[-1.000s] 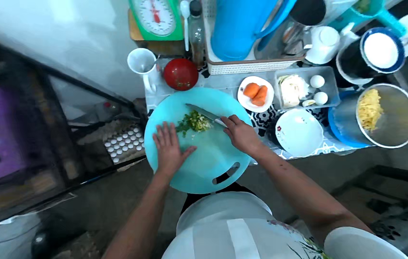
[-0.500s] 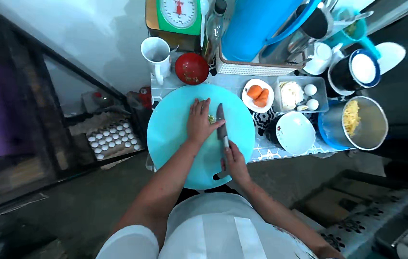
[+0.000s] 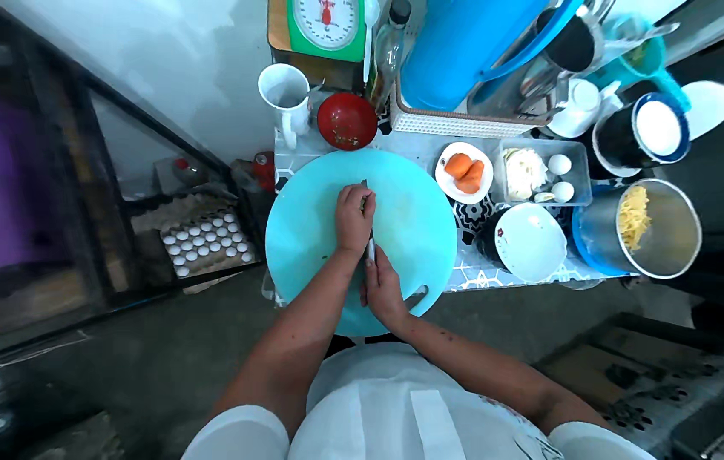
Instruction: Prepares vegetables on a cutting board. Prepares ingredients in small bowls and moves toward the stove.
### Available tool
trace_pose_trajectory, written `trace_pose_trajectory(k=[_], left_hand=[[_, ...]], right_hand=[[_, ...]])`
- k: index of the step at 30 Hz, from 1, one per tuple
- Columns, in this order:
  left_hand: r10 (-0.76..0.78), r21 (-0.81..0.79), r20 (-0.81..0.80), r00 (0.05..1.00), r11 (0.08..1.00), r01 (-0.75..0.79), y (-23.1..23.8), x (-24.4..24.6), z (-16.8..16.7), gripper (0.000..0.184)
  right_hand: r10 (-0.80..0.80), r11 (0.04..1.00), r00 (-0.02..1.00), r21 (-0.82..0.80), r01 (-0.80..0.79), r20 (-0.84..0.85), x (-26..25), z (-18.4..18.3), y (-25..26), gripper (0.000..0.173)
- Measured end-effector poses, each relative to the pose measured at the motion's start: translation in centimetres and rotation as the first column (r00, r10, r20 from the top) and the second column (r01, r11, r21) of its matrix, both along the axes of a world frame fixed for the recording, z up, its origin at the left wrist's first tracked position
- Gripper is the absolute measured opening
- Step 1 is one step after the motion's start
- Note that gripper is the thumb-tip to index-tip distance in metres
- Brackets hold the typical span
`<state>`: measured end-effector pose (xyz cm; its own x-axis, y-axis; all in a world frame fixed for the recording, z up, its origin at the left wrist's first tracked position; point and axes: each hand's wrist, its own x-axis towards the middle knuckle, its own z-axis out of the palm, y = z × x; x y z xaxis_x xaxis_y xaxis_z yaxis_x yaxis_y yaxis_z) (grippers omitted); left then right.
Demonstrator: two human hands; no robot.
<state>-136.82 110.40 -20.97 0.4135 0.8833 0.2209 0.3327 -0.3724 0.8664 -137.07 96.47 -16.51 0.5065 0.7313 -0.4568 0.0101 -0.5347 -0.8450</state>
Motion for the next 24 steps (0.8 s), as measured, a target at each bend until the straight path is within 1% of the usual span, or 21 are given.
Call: trace_pose_trajectory(k=[3, 5, 7, 9, 11, 13, 14, 15, 17, 18, 19, 21, 22, 24], left_hand=[[0.024, -0.024, 0.034, 0.999, 0.999, -0.023, -0.1, -0.2, 0.3, 0.012], [0.029, -0.051, 0.046, 0.998, 0.998, -0.027, -0.1, -0.3, 1.3, 0.012], [0.051, -0.037, 0.094, 0.994, 0.998, -0.048, 0.5, 0.3, 2.9, 0.012], [0.101, -0.025, 0.172, 0.98, 0.995, -0.098, 2.3, 1.9, 4.7, 0.013], [0.12, -0.015, 0.21, 0.97, 0.993, -0.12, 5.0, 3.7, 6.3, 0.015], [0.149, -0.015, 0.2, 0.968, 0.989, -0.149, 8.2, 5.4, 7.2, 0.019], [0.172, -0.035, 0.165, 0.971, 0.985, -0.168, 9.6, 6.1, 7.3, 0.022], [0.187, -0.068, 0.108, 0.976, 0.981, -0.18, 10.9, 6.7, 7.3, 0.024], [0.17, -0.162, -0.013, 0.985, 0.972, -0.17, 12.8, 7.3, 7.1, 0.031], [0.15, -0.217, -0.055, 0.987, 0.963, -0.159, 13.4, 7.5, 7.0, 0.036], [0.141, -0.268, -0.058, 0.988, 0.951, -0.152, 13.8, 7.6, 6.8, 0.043], [0.154, -0.387, 0.012, 0.988, 0.912, -0.137, 13.9, 7.5, 6.5, 0.06], [0.179, -0.454, 0.083, 0.98, 0.882, -0.123, 13.9, 7.4, 6.6, 0.067], [0.231, -0.553, 0.243, 0.942, 0.831, -0.061, 13.8, 7.2, 7.1, 0.075]], right_hand=[[0.011, 0.999, 0.998, 0.031, -0.009, -0.068, 0.5, 0.6, 0.0, 0.046], [0.026, 0.998, 0.995, 0.052, -0.021, -0.101, 1.1, 1.6, 0.0, 0.047], [0.039, 0.995, 0.996, 0.095, -0.032, -0.08, 2.0, 2.7, 0.6, 0.047], [0.083, 0.987, 0.997, 0.136, -0.082, -0.004, 3.7, 4.1, 2.1, 0.044], [0.115, 0.983, 0.991, 0.138, -0.124, 0.07, 5.6, 5.7, 4.4, 0.041], [0.149, 0.982, 0.983, 0.102, -0.16, 0.108, 7.7, 6.9, 6.9, 0.041], [0.159, 0.982, 0.98, 0.086, -0.17, 0.123, 8.6, 7.3, 8.0, 0.042], [0.16, 0.981, 0.975, 0.083, -0.174, 0.151, 9.4, 7.3, 8.8, 0.042], [0.151, 0.982, 0.958, 0.073, -0.173, 0.243, 10.8, 7.2, 10.1, 0.042], [0.159, 0.981, 0.937, 0.055, -0.184, 0.31, 11.4, 7.2, 10.5, 0.043], [0.178, 0.978, 0.909, 0.032, -0.205, 0.377, 12.1, 7.2, 10.8, 0.044], [0.225, 0.97, 0.859, -0.017, -0.244, 0.46, 13.2, 7.1, 11.0, 0.046], [0.233, 0.967, 0.846, -0.026, -0.252, 0.478, 13.6, 6.8, 10.9, 0.046], [0.232, 0.967, 0.845, -0.019, -0.255, 0.482, 14.0, 6.4, 10.8, 0.046]])
